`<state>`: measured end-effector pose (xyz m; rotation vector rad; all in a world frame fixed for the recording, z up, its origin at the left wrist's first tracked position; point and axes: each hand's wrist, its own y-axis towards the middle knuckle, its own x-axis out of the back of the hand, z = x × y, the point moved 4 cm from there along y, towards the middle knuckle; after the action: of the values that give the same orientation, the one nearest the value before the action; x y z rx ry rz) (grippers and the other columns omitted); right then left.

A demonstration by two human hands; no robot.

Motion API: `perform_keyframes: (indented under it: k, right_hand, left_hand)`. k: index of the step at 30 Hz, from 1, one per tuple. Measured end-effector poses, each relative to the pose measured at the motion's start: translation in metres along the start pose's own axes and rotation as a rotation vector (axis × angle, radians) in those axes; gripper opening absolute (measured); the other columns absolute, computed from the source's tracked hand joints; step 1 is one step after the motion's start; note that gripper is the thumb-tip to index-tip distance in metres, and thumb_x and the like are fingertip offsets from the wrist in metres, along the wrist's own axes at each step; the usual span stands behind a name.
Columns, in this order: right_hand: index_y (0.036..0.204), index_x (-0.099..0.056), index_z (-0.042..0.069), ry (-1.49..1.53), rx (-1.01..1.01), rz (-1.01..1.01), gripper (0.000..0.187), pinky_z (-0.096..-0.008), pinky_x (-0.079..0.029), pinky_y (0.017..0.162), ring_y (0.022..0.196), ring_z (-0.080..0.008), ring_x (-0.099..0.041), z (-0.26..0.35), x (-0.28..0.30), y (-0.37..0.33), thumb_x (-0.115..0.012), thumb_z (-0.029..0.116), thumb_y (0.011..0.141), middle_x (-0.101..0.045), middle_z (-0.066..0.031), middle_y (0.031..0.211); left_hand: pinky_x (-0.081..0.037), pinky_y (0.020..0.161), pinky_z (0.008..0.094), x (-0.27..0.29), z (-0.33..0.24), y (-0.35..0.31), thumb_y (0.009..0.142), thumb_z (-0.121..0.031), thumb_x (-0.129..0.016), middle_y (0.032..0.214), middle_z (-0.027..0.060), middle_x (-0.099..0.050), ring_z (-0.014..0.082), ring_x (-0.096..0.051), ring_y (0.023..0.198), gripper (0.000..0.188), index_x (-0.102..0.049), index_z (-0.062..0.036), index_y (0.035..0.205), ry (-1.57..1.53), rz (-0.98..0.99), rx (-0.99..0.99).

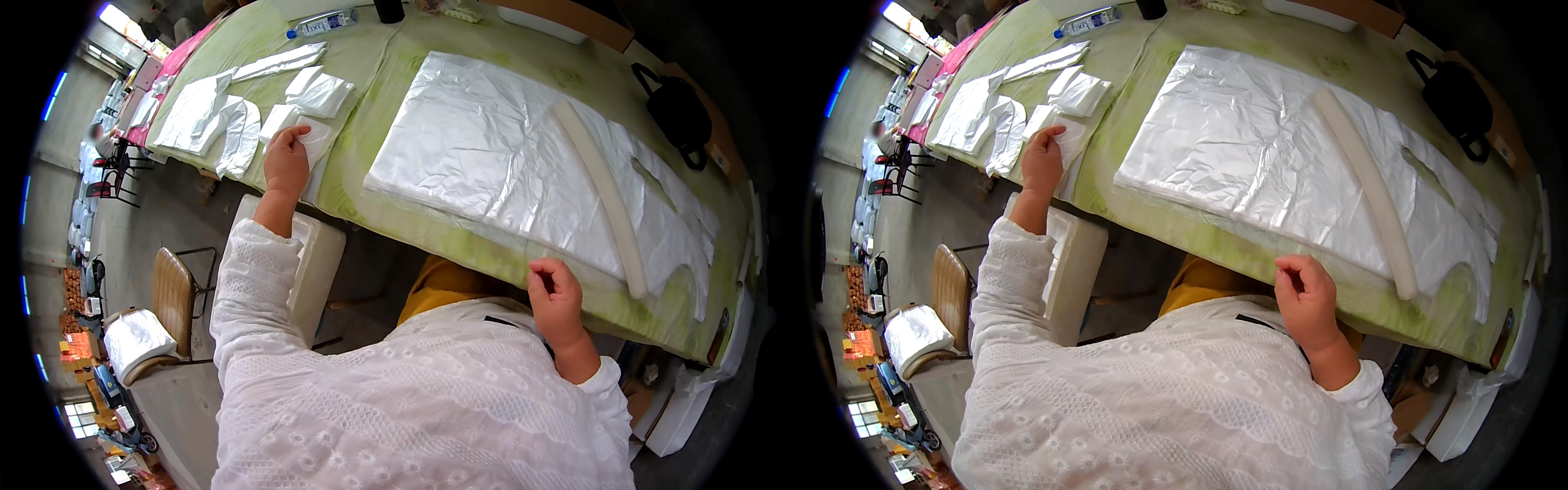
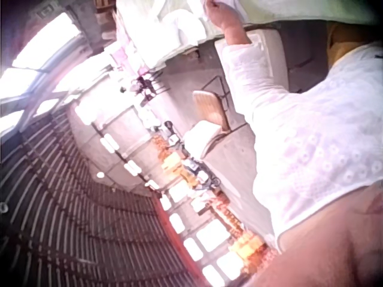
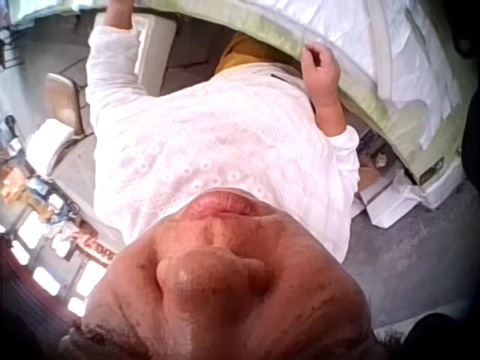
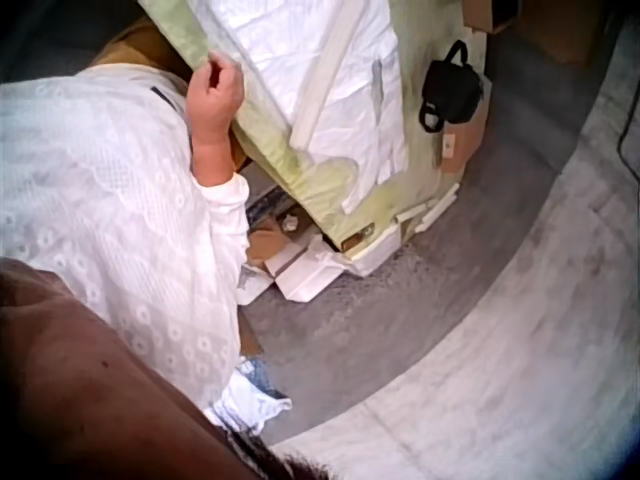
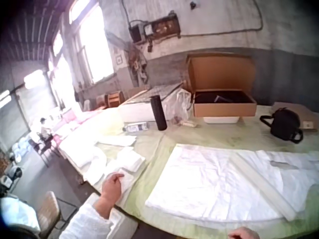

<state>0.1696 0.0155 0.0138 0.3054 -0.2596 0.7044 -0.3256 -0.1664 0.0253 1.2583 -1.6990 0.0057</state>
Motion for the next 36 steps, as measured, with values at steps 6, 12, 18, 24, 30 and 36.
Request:
perform_keyframes:
  k: [6, 12, 18, 24, 30, 36]
  right_hand:
    - [0.101, -0.065, 0.002, -0.087, 0.043, 0.009, 0.014, -0.0295, -0.049, 0.065, 0.072, -0.0178, -0.059, 0.01, 0.002, 0.004, -0.066, -0.004, 0.089, -0.062, -0.0085, 0.086]
    - [0.098, -0.066, 0.003, -0.143, 0.11, 0.016, 0.013, -0.0311, -0.048, 0.063, 0.07, -0.0209, -0.058, 0.018, -0.001, 0.006, -0.067, -0.004, 0.087, -0.061, -0.0087, 0.082]
    - [0.097, -0.066, 0.003, -0.148, 0.137, 0.027, 0.014, -0.0332, -0.047, 0.062, 0.068, -0.0226, -0.057, 0.021, 0.001, 0.008, -0.067, -0.003, 0.085, -0.06, -0.0093, 0.08]
    - [0.098, -0.067, 0.003, -0.099, 0.143, 0.034, 0.017, -0.0343, -0.046, 0.061, 0.068, -0.0235, -0.056, 0.019, 0.003, 0.001, -0.067, -0.005, 0.083, -0.058, -0.0095, 0.078]
    - [0.1, -0.068, 0.008, -0.457, 0.456, -0.292, 0.024, -0.043, -0.048, 0.084, 0.093, -0.0317, -0.06, 0.041, 0.056, 0.006, -0.07, -0.003, 0.078, -0.064, -0.0097, 0.097]
    - [0.121, -0.064, 0.008, -0.921, -0.05, -0.342, 0.041, -0.0463, -0.049, 0.095, 0.111, -0.0372, -0.061, 0.006, 0.151, -0.008, -0.072, 0.018, 0.082, -0.065, -0.016, 0.118]
  left_hand:
    - [-0.041, 0.106, 0.0425, -0.005, -0.023, -0.022, 0.086, -0.01, -0.066, 0.122, 0.0021, -0.067, 0.029, -0.057, 0.119, 0.019, -0.075, -0.0187, 0.1, 0.221, -0.03, -0.214]
    - [-0.043, 0.104, 0.0415, -0.01, -0.009, -0.026, 0.087, -0.018, -0.07, 0.119, 0.0051, -0.068, 0.0304, -0.058, 0.116, 0.014, -0.075, -0.0178, 0.1, 0.142, 0.074, -0.147]
    - [-0.044, 0.103, 0.0405, -0.019, -0.004, -0.004, 0.089, -0.022, -0.07, 0.12, 0.0059, -0.068, 0.0317, -0.058, 0.116, 0.015, -0.078, -0.0179, 0.101, 0.05, 0.14, 0.145]
    - [-0.047, 0.1, 0.043, -0.013, -0.001, 0.001, 0.087, -0.023, -0.071, 0.122, 0.0069, -0.067, 0.0329, -0.061, 0.112, 0.018, -0.078, -0.0168, 0.103, 0.275, 0.11, -0.006]
    - [-0.045, 0.105, 0.0469, -0.019, -0.006, -0.029, 0.081, -0.015, -0.077, 0.131, 0.0177, -0.062, 0.037, -0.055, 0.123, 0.04, -0.071, -0.0125, 0.121, 0.133, -0.009, -0.211]
    - [-0.042, 0.108, 0.0414, -0.05, -0.128, -0.06, 0.08, 0.001, -0.074, 0.133, 0.013, -0.061, 0.0314, -0.055, 0.127, 0.047, -0.066, -0.0091, 0.125, -0.238, 0.301, -0.358]
